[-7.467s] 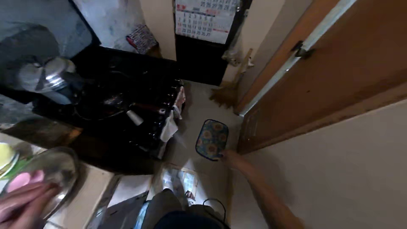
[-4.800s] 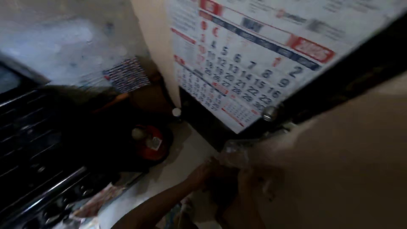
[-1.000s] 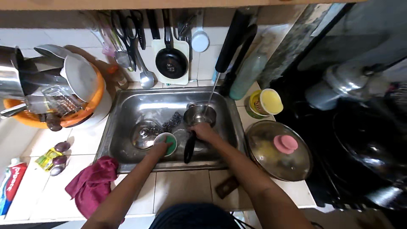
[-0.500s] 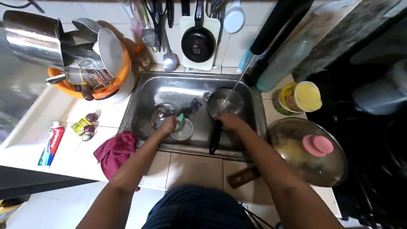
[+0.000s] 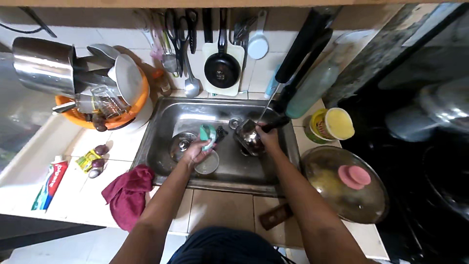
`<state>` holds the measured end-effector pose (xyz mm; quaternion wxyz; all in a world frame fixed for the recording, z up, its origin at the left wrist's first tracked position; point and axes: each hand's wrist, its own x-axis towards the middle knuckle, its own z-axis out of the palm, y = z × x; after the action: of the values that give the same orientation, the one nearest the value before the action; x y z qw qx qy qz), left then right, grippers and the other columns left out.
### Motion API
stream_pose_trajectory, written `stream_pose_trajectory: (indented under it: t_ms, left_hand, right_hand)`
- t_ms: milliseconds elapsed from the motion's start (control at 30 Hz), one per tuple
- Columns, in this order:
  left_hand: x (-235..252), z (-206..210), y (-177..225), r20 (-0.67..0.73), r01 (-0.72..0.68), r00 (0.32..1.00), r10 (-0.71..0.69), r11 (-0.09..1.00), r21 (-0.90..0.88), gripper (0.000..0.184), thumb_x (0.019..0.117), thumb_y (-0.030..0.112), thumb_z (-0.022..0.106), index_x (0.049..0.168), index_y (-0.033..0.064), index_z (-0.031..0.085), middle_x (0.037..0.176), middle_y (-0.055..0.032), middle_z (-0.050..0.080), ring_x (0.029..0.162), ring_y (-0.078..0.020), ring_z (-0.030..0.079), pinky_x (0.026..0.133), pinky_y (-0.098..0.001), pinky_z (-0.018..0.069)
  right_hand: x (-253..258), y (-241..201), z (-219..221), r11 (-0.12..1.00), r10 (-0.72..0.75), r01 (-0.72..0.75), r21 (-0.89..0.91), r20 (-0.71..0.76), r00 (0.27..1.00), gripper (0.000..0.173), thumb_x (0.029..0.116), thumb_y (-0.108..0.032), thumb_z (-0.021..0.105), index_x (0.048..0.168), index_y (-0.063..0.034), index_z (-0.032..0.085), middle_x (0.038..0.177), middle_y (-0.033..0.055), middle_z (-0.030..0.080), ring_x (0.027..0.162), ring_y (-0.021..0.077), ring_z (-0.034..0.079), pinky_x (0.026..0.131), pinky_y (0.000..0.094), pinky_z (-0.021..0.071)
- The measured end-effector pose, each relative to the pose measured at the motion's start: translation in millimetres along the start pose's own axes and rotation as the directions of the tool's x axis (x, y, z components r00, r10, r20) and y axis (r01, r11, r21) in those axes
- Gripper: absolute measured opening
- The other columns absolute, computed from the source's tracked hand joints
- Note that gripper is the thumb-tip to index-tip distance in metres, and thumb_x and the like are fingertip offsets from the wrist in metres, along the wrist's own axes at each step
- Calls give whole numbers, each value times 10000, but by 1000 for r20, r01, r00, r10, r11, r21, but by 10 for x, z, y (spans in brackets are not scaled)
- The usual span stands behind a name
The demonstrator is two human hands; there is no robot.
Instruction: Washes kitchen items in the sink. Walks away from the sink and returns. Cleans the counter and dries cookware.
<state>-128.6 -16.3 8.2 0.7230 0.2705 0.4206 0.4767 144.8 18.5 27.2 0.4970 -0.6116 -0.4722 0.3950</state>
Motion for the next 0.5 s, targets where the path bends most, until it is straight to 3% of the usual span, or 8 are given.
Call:
stream_pose_trajectory:
  t_ms: [33, 100, 167, 267, 367, 433, 500]
  left_hand:
    - [-3, 5, 25, -17, 28, 999, -28, 999, 39, 433, 1063, 24, 407, 1467, 164, 339, 1044, -65, 662, 759, -116, 674, 650, -243, 582]
    - [-29, -44, 79, -14, 80, 997, -79, 987, 136, 403, 1097, 111, 399, 1494, 96, 333, 1127, -120, 641, 904, -193, 685, 798, -346, 598]
    - [-79, -102, 123, -28, 103, 995, -100, 951, 292, 365, 1084, 71, 432, 1442, 16, 391, 1115, -129, 646, 920, -185, 681, 828, -359, 592]
    - [-111, -138, 148, -42, 111, 993, -110, 758, 643, 364, 1067, 38, 491, 1423, -15, 441, 1129, -140, 626, 899, -155, 645, 819, -341, 570]
    - [-63, -142, 93, -27, 61, 997, -67, 565, 823, 481, 1056, 15, 482, 1528, 44, 393, 1382, -238, 565, 1164, -303, 617, 987, -476, 512]
    - [-29, -65, 47, -101, 89, 995, -5, 518, 851, 360, 1076, 140, 524, 1393, -30, 525, 1254, -261, 626, 1099, -330, 631, 989, -497, 497]
    - [40, 29, 17, -232, 204, 973, -12, 519, 830, 475, 1107, 337, 462, 1288, -86, 580, 1140, -288, 640, 1001, -354, 637, 946, -516, 502]
  right_hand:
    - [-10, -50, 6, 998, 59, -58, 11, -32, 998, 277, 1002, -81, 654, 1235, 68, 632, 1138, 187, 664, 971, 145, 621, 900, 314, 513]
    - [-28, -71, 7, 996, 91, -91, 8, -50, 995, 279, 1011, -103, 646, 1241, 53, 627, 1143, 173, 657, 981, 140, 612, 906, 315, 504]
    - [-36, -2, 5, 998, 56, -56, 1, -16, 998, 310, 1014, -107, 638, 1268, 68, 607, 1181, 194, 654, 1043, 169, 617, 950, 338, 499]
    - [-47, 72, 22, 999, 21, -19, -42, 50, 999, 370, 1020, -128, 635, 1321, 80, 580, 1246, 239, 642, 1115, 237, 627, 1004, 395, 491]
    - [-5, 112, 71, 996, -16, 19, -83, 38, 999, 344, 998, -164, 678, 1258, 58, 644, 1164, 223, 686, 1053, 233, 661, 972, 415, 516]
    - [35, 119, 114, 998, -21, 17, -57, -60, 998, 344, 955, -206, 745, 1159, 60, 669, 1063, 192, 704, 957, 208, 668, 915, 420, 535]
    - [57, 71, 117, 999, 26, -32, -40, -142, 990, 374, 946, -231, 761, 1146, 67, 655, 1052, 193, 690, 955, 220, 647, 917, 430, 516]
